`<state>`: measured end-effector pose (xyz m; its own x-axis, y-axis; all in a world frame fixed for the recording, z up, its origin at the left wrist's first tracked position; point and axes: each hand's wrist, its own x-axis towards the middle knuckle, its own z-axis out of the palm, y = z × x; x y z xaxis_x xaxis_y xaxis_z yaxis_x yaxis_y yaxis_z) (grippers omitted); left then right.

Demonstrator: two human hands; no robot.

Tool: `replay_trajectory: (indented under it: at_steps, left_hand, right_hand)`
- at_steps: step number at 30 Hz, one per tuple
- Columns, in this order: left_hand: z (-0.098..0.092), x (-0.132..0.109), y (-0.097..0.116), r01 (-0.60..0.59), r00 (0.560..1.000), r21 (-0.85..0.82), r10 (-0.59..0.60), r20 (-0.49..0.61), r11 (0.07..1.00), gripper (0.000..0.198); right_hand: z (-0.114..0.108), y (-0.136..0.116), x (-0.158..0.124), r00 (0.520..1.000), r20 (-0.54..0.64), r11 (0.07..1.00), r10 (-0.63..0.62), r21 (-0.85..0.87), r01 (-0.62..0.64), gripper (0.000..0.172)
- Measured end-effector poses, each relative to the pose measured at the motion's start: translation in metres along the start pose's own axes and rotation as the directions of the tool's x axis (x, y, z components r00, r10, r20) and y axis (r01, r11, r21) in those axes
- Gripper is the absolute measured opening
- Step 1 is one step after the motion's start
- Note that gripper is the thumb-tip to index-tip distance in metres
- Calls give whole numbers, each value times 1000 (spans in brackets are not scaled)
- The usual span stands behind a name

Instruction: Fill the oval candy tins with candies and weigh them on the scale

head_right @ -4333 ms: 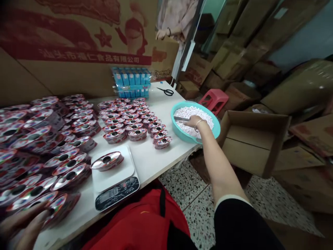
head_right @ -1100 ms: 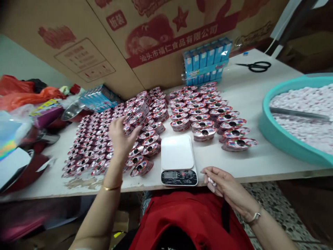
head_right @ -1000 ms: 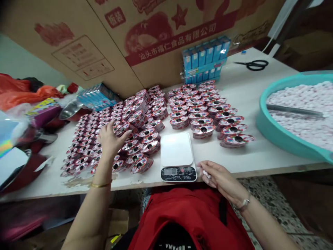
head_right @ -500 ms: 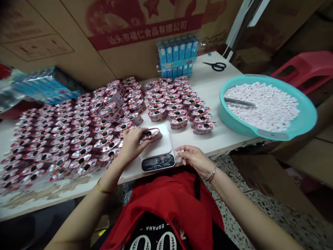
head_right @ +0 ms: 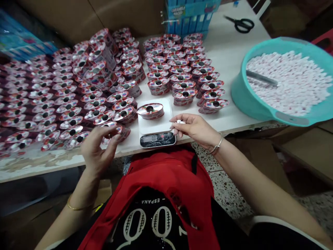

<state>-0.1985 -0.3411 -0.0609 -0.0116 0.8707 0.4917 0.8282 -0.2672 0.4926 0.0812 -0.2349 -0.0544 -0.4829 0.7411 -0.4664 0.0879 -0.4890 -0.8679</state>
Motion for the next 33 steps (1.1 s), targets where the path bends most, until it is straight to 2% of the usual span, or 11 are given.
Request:
replay_trajectory:
  at_steps: [7,12,14,19,23,26,33]
  left_hand:
    - [30,-46,-5,85,992,-121,-73,99,989,16]
    - [39,-60,-13,144,985,-145,-128,117,979,15]
    - [40,-63,-16,160,982,-141,-143,122,977,15]
    - [44,-65,-19,175,974,-153,-149,168,973,15]
    - [49,-67,-16,200,967,-178,-165,193,964,16]
    - [53,-69,-16,202,966,-196,-162,203,960,16]
    - [55,-70,-21,226,960,-203,-182,212,953,16]
  right_hand:
    - [20,-41,23,964,28,921,-263,-290,259,20]
    - [42,-59,40,947,61,821,-314,-484,303,10]
    - [49,-61,47,940,88,739,-328,-596,314,10]
    - [59,-61,60,910,169,454,-379,-822,342,12]
    - [59,-60,67,887,210,335,-411,-870,361,13]
    - [58,-58,69,882,229,300,-413,-880,369,13]
    - [58,-59,67,871,267,316,-414,-855,412,21]
